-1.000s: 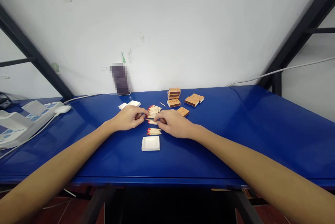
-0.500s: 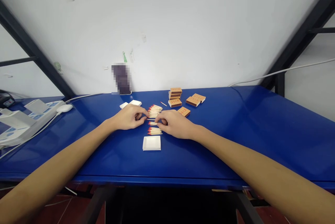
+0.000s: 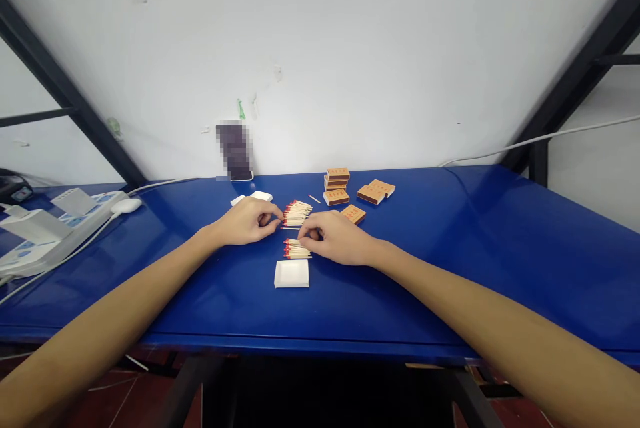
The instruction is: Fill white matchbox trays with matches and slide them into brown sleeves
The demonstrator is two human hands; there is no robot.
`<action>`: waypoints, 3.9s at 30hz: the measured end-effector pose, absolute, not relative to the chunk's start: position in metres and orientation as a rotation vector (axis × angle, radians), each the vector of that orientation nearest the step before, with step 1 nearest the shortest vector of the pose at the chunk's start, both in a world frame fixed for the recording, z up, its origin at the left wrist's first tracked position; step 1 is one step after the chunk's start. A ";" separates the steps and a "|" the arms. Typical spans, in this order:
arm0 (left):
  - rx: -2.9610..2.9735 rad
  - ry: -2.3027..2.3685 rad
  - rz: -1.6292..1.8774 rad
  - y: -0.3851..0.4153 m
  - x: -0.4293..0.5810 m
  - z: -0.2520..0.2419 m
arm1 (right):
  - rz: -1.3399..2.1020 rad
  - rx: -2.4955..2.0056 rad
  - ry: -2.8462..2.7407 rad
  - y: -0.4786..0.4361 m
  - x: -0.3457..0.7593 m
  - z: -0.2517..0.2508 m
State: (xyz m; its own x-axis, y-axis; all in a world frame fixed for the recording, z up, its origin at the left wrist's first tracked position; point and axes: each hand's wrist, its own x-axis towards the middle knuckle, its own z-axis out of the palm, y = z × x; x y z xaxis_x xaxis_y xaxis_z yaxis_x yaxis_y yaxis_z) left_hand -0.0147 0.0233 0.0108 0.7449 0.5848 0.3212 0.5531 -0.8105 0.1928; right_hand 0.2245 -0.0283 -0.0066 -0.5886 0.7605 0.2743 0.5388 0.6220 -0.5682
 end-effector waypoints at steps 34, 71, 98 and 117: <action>2.802 0.947 0.506 0.021 -0.012 0.010 | 0.345 -1.088 -2.450 -0.027 0.226 -0.009; 2.821 0.899 0.533 0.020 -0.012 0.010 | 0.381 -1.058 -2.434 -0.027 0.225 -0.009; 2.816 0.921 0.505 0.020 -0.011 0.009 | 0.405 -1.113 -2.411 -0.027 0.225 -0.008; 2.832 0.887 0.512 0.020 -0.011 0.009 | 0.404 -1.081 -2.364 -0.025 0.226 -0.010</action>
State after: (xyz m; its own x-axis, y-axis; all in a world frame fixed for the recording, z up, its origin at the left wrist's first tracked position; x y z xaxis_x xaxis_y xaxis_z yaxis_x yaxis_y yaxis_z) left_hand -0.0112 0.0201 0.0086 0.7698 0.5735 0.2802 0.5295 -0.8189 0.2215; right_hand 0.2257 -0.0255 -0.0100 -0.5561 0.7665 0.3214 0.6164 0.6397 -0.4591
